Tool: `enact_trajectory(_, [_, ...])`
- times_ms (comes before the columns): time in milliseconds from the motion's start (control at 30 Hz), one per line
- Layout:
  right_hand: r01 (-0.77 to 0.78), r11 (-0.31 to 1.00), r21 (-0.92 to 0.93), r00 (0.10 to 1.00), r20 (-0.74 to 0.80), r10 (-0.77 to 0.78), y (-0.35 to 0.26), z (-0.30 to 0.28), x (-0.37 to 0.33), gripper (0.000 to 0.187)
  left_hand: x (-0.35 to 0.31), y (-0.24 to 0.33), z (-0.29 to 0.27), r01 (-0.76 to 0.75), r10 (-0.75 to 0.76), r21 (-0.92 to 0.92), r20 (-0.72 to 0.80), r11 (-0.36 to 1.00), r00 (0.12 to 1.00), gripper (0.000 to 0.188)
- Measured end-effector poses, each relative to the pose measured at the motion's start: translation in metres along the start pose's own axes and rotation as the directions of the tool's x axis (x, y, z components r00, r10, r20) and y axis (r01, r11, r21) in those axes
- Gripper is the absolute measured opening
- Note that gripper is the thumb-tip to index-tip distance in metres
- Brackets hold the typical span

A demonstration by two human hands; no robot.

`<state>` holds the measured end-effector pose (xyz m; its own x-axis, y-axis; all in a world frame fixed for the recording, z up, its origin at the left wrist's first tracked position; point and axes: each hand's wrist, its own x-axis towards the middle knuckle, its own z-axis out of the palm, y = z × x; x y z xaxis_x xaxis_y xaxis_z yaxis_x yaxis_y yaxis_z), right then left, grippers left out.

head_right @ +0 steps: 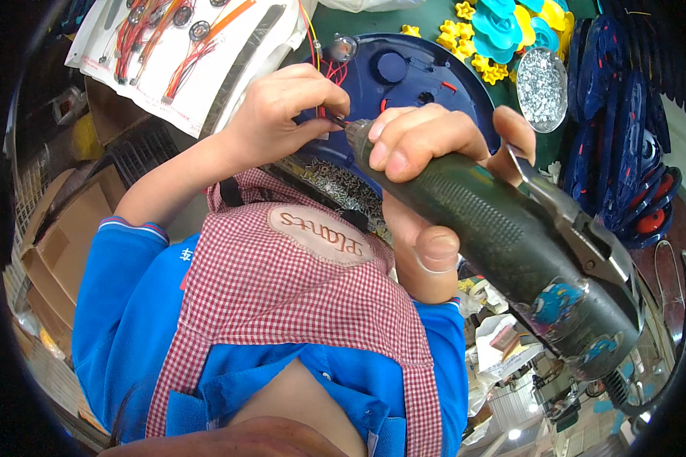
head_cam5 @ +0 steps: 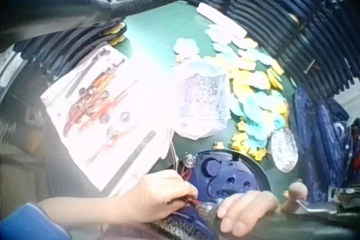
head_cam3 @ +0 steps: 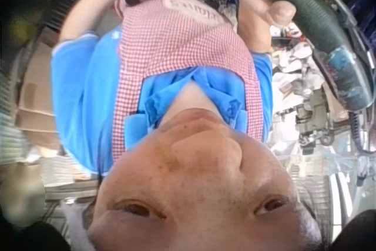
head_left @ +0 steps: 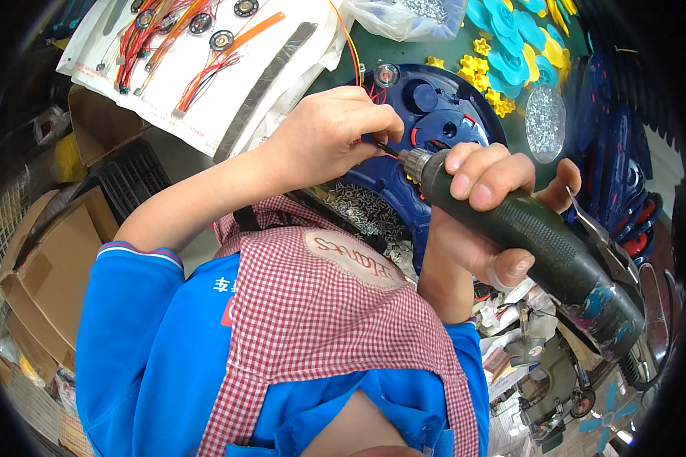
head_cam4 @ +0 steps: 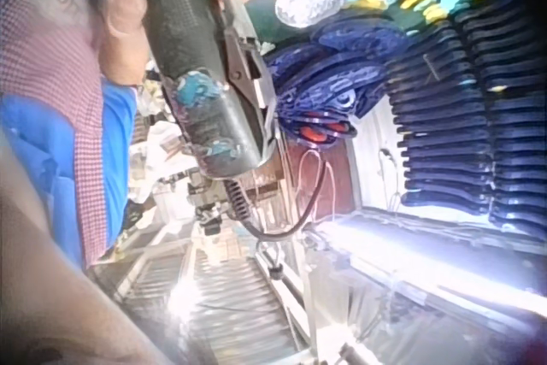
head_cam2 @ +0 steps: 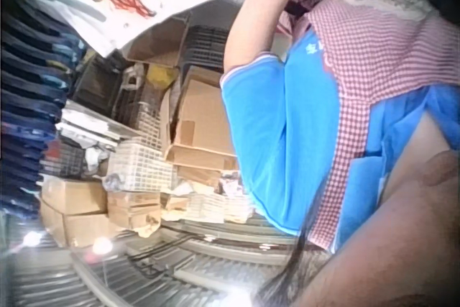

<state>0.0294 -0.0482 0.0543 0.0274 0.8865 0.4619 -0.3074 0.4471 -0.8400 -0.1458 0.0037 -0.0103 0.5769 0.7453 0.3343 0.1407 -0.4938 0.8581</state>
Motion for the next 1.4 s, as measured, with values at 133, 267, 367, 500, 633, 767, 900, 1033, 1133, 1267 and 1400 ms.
enact_trajectory(133, [-0.021,0.998,-0.063,1.000,-0.021,0.020,-0.002,0.004,-0.001,0.084,-0.003,0.000,-0.001,-0.013,0.014,0.079,-0.006,0.997,1.000,0.030])
enact_trajectory(267, [0.004,0.998,-0.064,0.999,-0.032,-0.006,-0.001,0.004,-0.003,0.084,-0.003,-0.001,-0.001,-0.057,0.059,0.083,-0.018,0.995,0.998,0.030])
enact_trajectory(367, [-0.001,0.997,-0.076,1.000,-0.028,-0.001,-0.001,0.003,-0.004,0.083,-0.001,0.001,-0.001,-0.078,0.078,0.102,0.001,0.992,0.997,0.030])
enact_trajectory(500, [-0.020,0.994,-0.110,0.999,-0.047,0.014,-0.001,0.005,-0.004,0.083,-0.001,0.008,-0.003,-0.123,0.133,0.200,-0.034,0.972,0.991,0.030])
enact_trajectory(633, [-0.006,0.996,-0.093,0.997,-0.080,-0.002,0.004,0.007,-0.008,0.082,-0.002,0.010,-0.003,-0.130,0.144,0.157,-0.079,0.979,0.986,0.030])
enact_trajectory(767, [0.073,0.997,-0.003,0.993,-0.096,-0.073,0.006,0.004,-0.007,0.081,-0.013,0.002,-0.008,-0.004,0.011,0.111,-0.061,0.994,0.998,0.029])
enact_trajectory(900, [0.077,0.997,0.014,0.996,-0.051,-0.077,0.004,0.005,-0.004,0.082,-0.015,0.002,-0.007,-0.019,0.021,0.027,-0.082,0.999,0.996,0.029])
enact_trajectory(1033, [0.055,0.997,-0.045,0.991,-0.116,-0.060,0.006,0.014,-0.004,0.091,-0.017,0.001,-0.006,-0.033,0.039,0.089,-0.068,0.995,0.997,0.029])
enact_trajectory(1133, [0.056,0.998,-0.036,0.994,-0.091,-0.059,0.008,0.011,-0.005,0.084,-0.018,0.003,-0.005,-0.079,0.100,0.186,-0.102,0.979,0.990,0.028])
enact_trajectory(1267, [0.067,0.997,-0.047,0.994,-0.080,-0.071,0.011,0.004,-0.006,0.080,-0.018,0.003,-0.024,-0.071,0.104,0.391,-0.064,0.918,0.993,0.026])
enact_trajectory(1400, [0.059,0.998,-0.010,0.992,-0.114,-0.060,0.021,0.019,-0.009,0.091,-0.020,-0.014,-0.015,-0.103,0.082,0.574,0.062,0.813,0.995,0.024])
